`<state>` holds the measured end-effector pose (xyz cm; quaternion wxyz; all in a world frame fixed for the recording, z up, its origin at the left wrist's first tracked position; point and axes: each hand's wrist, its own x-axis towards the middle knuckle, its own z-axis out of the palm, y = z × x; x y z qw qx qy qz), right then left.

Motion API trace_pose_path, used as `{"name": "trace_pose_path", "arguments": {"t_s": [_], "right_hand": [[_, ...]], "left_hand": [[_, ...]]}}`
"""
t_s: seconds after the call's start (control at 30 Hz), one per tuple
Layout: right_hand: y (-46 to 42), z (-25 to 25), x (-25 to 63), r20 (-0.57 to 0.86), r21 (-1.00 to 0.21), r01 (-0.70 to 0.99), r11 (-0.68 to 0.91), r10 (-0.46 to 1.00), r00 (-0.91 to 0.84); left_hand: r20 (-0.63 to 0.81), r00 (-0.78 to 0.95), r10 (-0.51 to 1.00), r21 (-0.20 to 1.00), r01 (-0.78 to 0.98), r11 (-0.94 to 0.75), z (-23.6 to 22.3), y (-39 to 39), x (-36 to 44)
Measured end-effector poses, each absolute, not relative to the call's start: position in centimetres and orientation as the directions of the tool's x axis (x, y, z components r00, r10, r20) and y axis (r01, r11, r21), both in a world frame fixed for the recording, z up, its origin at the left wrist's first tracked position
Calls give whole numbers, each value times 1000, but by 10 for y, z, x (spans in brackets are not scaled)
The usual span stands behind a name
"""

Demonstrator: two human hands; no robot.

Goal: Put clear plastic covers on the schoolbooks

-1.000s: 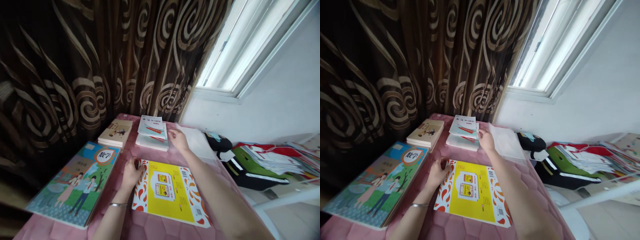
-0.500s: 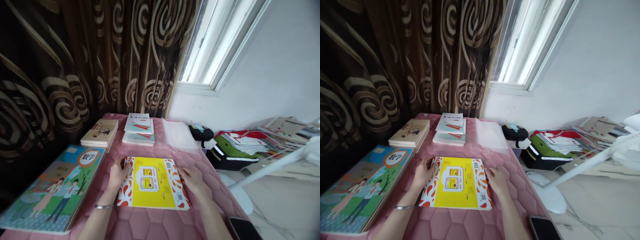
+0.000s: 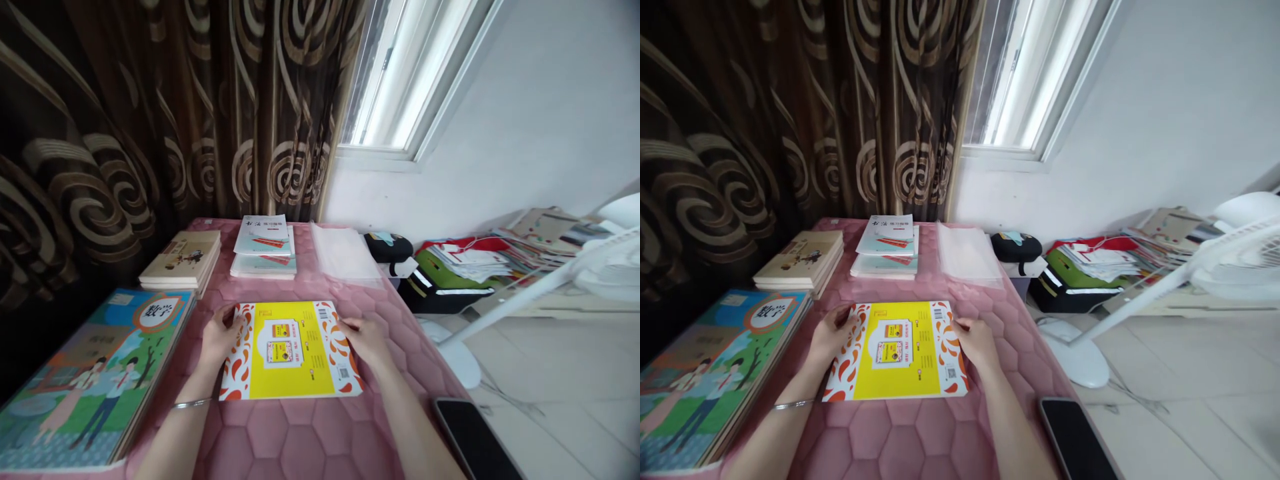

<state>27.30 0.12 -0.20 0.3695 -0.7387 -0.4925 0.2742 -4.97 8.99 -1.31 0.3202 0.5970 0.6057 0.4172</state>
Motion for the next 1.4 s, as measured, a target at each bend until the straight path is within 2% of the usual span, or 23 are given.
{"name": "trace_pose_path", "arguments": {"t_s": [0.13,0.3,0.37,0.5,0.6,0.7,0.8,0.87,0.93,1.13,1.4], "right_hand": [[2,1,273,-47,-819,525,-231,939,340],[2,-2,271,-25,-824,522,-220,935,354],[2,-5,272,-56,-880,421,-219,929,366],[2,-11,275,-220,-967,56,-249,923,316],[2,-11,280,-262,-964,-39,-263,917,302],[2,-11,282,-251,-962,25,-270,922,294],[4,-13,281,-152,-934,253,-252,922,356],[4,-15,279,-43,-861,450,-237,916,400],[5,-15,276,8,-798,557,-229,921,390],[7,-1,268,-106,-807,518,-285,932,347],[5,1,264,-175,-874,383,-301,928,330]], "left_hand": [[94,-75,993,875,481,-47,-10,90,-48],[243,-104,964,772,623,-127,-9,86,-44],[271,-126,954,759,638,-131,-12,85,-44],[210,-142,967,831,548,-99,-15,88,-47],[191,-144,971,816,573,-75,-10,88,-49],[145,-122,982,706,708,-16,1,81,-50],[57,-85,995,622,782,32,10,72,-50],[12,-66,998,616,786,44,14,69,-51],[-38,-53,998,643,763,65,18,67,-51],[-166,-55,985,741,652,161,23,70,-48],[-144,-42,989,731,669,134,18,79,-47]]}}
